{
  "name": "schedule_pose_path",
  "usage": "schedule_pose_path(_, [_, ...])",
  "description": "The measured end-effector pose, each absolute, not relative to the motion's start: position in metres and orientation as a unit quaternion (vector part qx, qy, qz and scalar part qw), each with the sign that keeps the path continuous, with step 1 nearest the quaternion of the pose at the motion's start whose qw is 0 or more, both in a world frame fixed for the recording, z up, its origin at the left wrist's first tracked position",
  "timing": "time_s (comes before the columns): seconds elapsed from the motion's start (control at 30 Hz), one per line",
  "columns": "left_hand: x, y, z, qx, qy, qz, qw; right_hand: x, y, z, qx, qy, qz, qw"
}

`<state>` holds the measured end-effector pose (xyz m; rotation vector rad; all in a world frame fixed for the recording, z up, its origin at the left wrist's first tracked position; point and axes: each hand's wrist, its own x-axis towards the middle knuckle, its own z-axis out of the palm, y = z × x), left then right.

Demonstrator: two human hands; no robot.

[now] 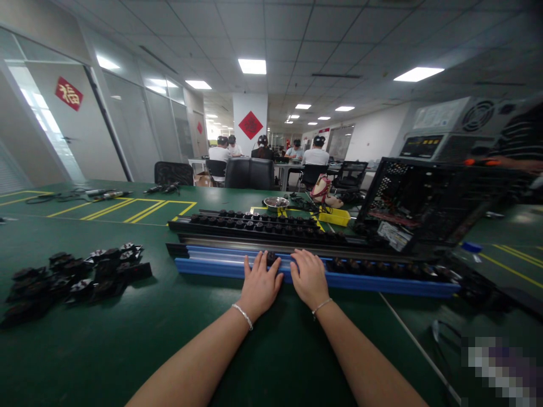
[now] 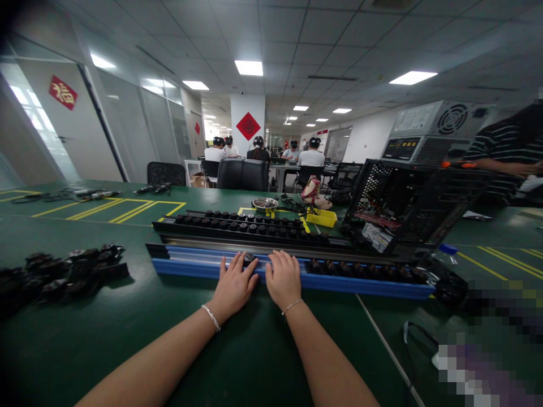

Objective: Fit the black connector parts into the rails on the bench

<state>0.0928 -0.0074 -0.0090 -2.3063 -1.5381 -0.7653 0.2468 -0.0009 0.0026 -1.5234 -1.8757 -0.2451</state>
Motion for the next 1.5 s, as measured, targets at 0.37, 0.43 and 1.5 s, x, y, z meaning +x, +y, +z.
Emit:
schedule_pose_path(0.37, [0.088,-0.007,-0.002,-0.768,-0.557,-0.288,0.134,0.247,-0.001,0.002,-0.621,-0.726,-0.08,0.283])
schedule_pose_path(0.43, [0.086,-0.006,-0.002,-0.765,-0.559,-0.29,0.135,0.246,-0.001,0.002,-0.62,-0.727,-0.08,0.283])
schedule_pose_path(1.5, [0.061,0.004,0.007,-0.728,-0.597,-0.312,0.126,0.248,-0.002,0.003,-0.618,-0.735,-0.092,0.262])
